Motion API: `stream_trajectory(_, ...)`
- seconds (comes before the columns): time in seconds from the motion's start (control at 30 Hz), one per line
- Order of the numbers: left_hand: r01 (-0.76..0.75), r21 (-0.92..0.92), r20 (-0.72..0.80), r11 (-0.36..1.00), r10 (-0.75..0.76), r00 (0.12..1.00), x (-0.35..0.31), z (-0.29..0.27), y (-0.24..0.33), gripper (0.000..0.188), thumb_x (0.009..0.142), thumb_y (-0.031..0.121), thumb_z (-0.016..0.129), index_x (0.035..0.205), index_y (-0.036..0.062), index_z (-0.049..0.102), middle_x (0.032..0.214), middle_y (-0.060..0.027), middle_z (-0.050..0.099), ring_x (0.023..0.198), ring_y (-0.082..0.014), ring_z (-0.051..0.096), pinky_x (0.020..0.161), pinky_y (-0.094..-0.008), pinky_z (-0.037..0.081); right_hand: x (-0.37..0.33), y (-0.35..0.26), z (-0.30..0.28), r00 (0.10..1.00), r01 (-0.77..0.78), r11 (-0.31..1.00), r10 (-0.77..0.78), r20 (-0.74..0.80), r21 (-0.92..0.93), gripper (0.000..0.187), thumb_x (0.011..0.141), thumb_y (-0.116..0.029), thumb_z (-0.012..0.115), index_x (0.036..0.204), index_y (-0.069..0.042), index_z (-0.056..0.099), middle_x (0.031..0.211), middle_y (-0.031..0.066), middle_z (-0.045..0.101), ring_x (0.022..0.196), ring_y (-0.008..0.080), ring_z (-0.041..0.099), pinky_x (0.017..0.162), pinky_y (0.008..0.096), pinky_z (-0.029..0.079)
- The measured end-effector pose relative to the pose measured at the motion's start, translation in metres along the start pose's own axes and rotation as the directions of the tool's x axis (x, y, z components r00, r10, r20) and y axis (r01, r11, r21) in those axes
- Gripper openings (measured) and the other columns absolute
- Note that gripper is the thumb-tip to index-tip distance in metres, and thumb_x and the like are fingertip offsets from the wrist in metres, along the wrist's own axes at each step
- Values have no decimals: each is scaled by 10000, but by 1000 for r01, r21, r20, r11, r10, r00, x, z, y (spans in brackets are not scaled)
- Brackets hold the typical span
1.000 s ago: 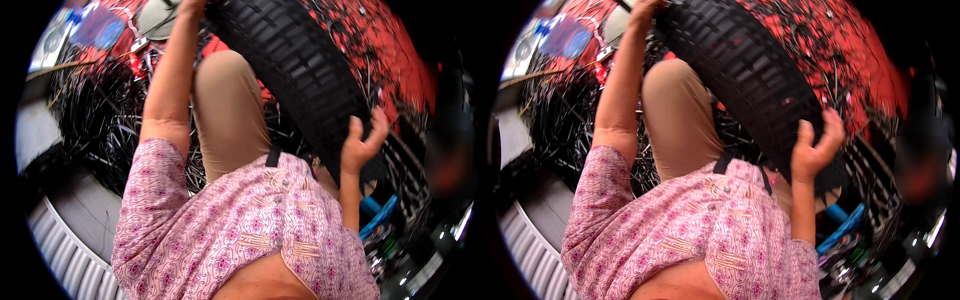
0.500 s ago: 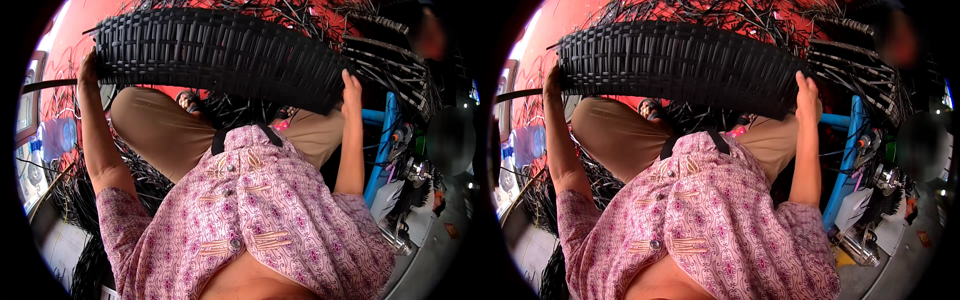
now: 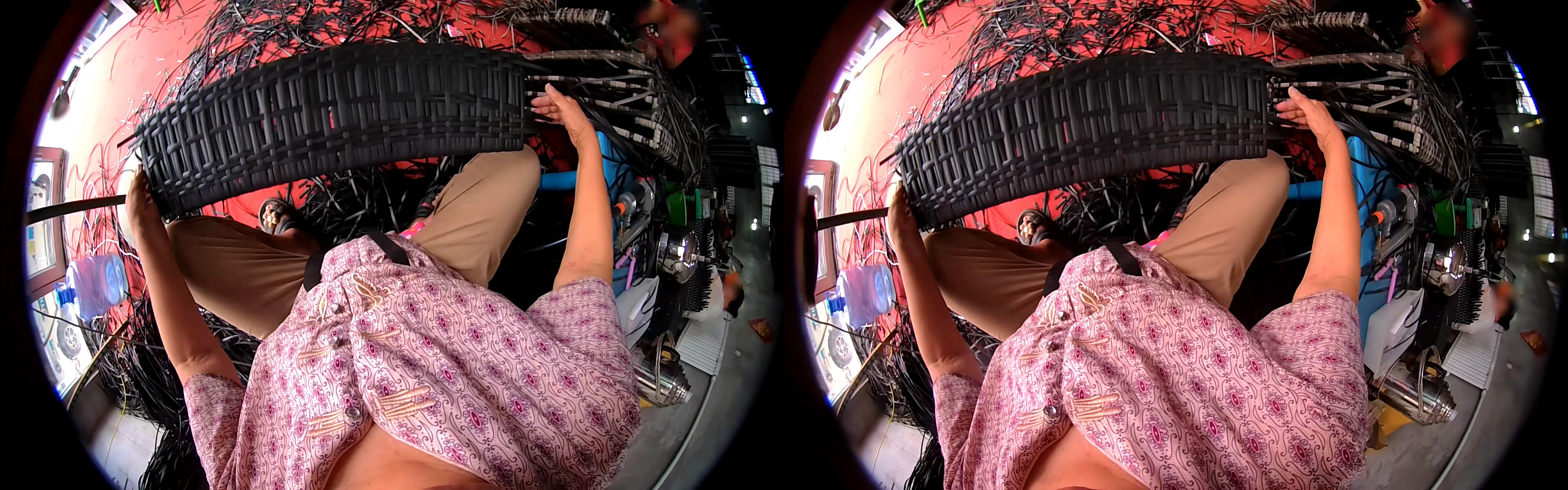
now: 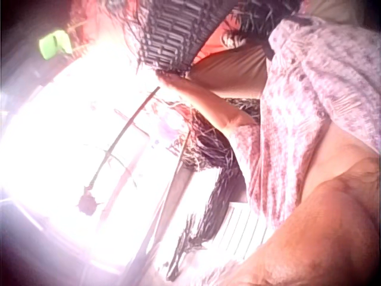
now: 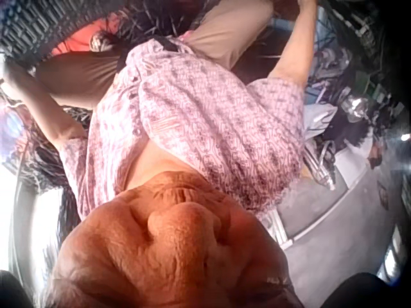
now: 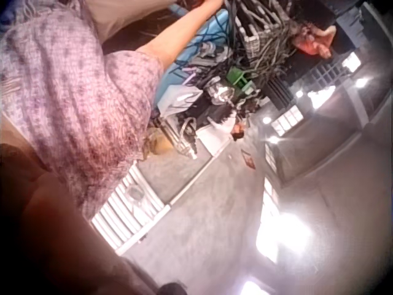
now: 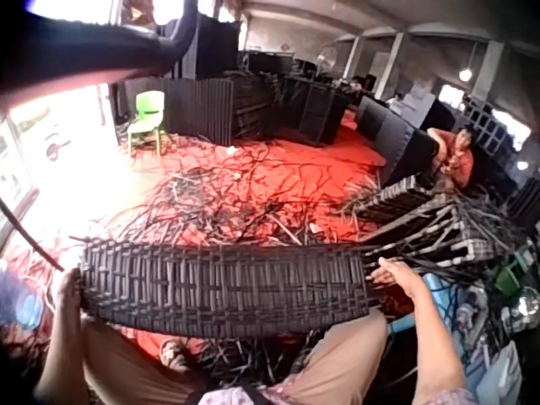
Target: The person sits cross-legged on the floor and weaves a black plastic strip into a large, curved basket frame. They repeatedly interlace the strip through the vertical ribs of the frame, pulling it tight and adjusting the weave pattern by hand.
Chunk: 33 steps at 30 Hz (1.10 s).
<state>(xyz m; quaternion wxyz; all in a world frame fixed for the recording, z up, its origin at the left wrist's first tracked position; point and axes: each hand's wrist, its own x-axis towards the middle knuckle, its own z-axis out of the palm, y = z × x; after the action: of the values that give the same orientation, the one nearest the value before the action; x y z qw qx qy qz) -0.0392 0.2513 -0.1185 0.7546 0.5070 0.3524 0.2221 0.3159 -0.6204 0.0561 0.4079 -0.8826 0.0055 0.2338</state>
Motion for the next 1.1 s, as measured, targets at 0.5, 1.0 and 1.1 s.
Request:
stream_trajectory(0.5,-128,-174,-79,976,115,990,-45,37,-11,228,946,146,686,1125,5,681,963,-37,701,868,-129,642,799,-250,508,-22,44,8,985,157,979,-165,57,131,249,836,-149,762,1045,-15,735,988,26,722,903,91,644,859,257,500)
stream_trajectory(1.0,-210,-140,-180,968,184,966,-41,23,-12,263,944,113,676,1173,-17,671,1062,-80,710,946,-159,667,856,-274,533,-7,44,27,998,53,901,-62,7,432,204,869,-223,769,1019,-91,726,918,-8,722,822,108,674,754,242,496)
stream_trajectory(1.1,-208,-175,-194,962,174,966,-39,22,-13,257,928,86,696,1164,-14,678,1041,-72,711,936,-151,661,846,-260,530,-10,49,30,996,58,819,-87,23,570,171,874,-126,762,1029,-71,716,920,7,725,835,124,698,708,234,529)
